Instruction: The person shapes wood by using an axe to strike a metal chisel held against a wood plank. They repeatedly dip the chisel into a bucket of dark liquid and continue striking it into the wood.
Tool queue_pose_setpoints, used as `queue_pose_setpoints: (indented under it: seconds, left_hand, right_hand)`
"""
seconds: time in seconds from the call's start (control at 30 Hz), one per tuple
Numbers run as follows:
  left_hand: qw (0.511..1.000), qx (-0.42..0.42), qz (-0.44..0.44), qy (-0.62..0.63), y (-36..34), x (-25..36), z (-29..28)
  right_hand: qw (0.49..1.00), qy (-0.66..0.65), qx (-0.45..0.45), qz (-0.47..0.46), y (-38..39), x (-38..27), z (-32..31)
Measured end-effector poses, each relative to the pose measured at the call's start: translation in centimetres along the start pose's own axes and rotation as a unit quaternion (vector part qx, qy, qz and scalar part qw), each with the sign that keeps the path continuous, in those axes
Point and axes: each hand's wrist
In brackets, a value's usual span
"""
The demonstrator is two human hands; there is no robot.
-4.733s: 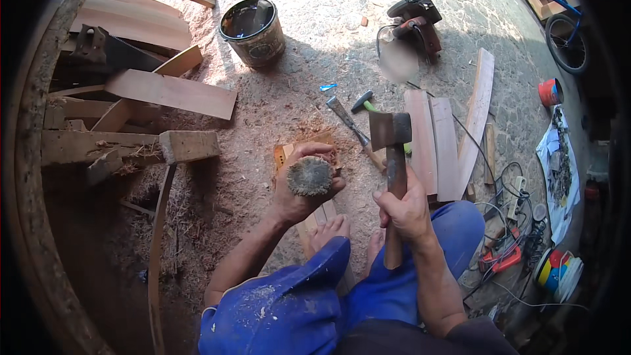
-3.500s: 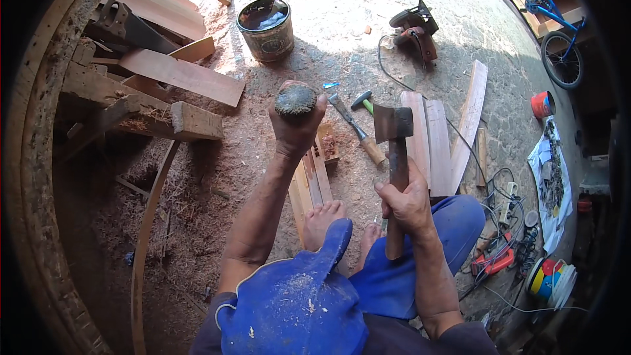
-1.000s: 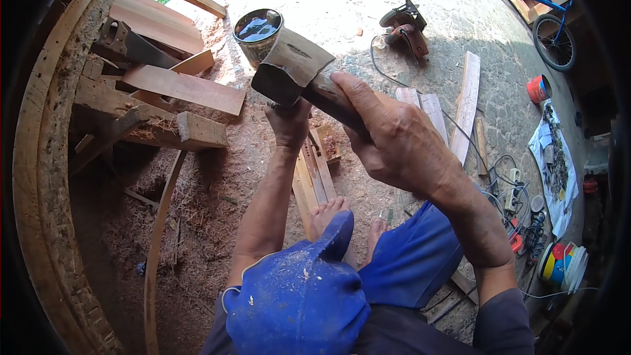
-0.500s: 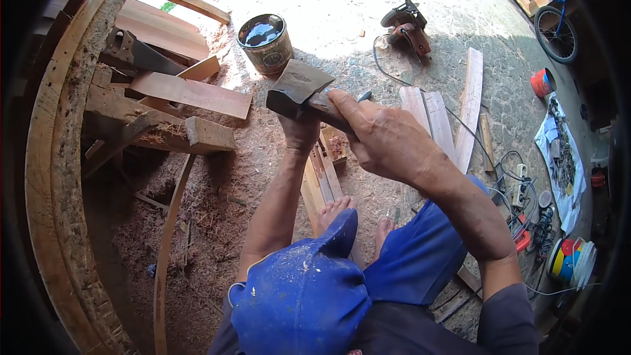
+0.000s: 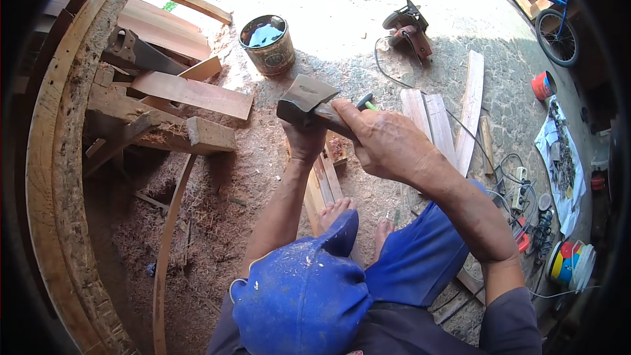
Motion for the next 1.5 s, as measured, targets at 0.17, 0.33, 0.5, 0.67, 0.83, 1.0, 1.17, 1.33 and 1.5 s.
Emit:
queue_pose_setpoints:
  seconds: [0.17, 0.33, 0.5, 0.67, 0.83, 1.0, 1.17, 1.33, 1.5]
  left_hand:
    - [0.97, -0.034, -0.209, 0.118, -1.0, -2.2, -0.9]
    - [0.99, -0.027, -0.129, 0.047, 0.0, -1.8, -1.0]
    - [0.999, -0.043, -0.031, -0.008, 2.0, -0.5, -0.3]
    - [0.983, -0.069, -0.162, 0.056, 0.0, -2.2, -0.9]
    - [0.989, -0.026, -0.138, 0.045, 0.3, -2.4, -0.6]
    - [0.988, -0.06, -0.144, -0.02, 2.7, -3.7, -1.1]
    - [0.973, -0.064, 0.075, -0.209, 3.6, 1.4, -0.6]
    - [0.957, -0.022, -0.251, 0.144, -1.3, -4.6, -0.8]
    - [0.983, -0.011, -0.154, 0.097, 1.5, -3.6, -0.7]
  right_hand:
    - [0.975, -0.09, 0.183, -0.092, -0.8, -1.8, -5.0]
    - [0.889, -0.135, 0.405, -0.166, -2.8, -3.3, -6.6]
    - [0.999, 0.025, -0.04, 0.006, -1.1, 1.1, 0.7]
    - [0.994, -0.061, 0.072, -0.048, -0.1, -1.4, -3.3]
    - [0.896, -0.153, 0.382, -0.168, -2.3, -3.3, -7.6]
    - [0.995, 0.09, -0.044, -0.024, -2.1, -0.5, 0.7]
    - [0.996, -0.048, 0.044, -0.058, 1.4, -0.5, -1.6]
    - [0.911, -0.196, 0.334, -0.143, -2.8, -3.4, -7.7]
    - [0.996, -0.022, 0.087, 0.007, -3.1, -2.1, -3.6]
Point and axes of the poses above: each hand's wrist, its own y-axis away from the middle knuckle, its own z-axis out of the palm, x = y × z, and after that the axes turned 3 degrees about x, right-handed
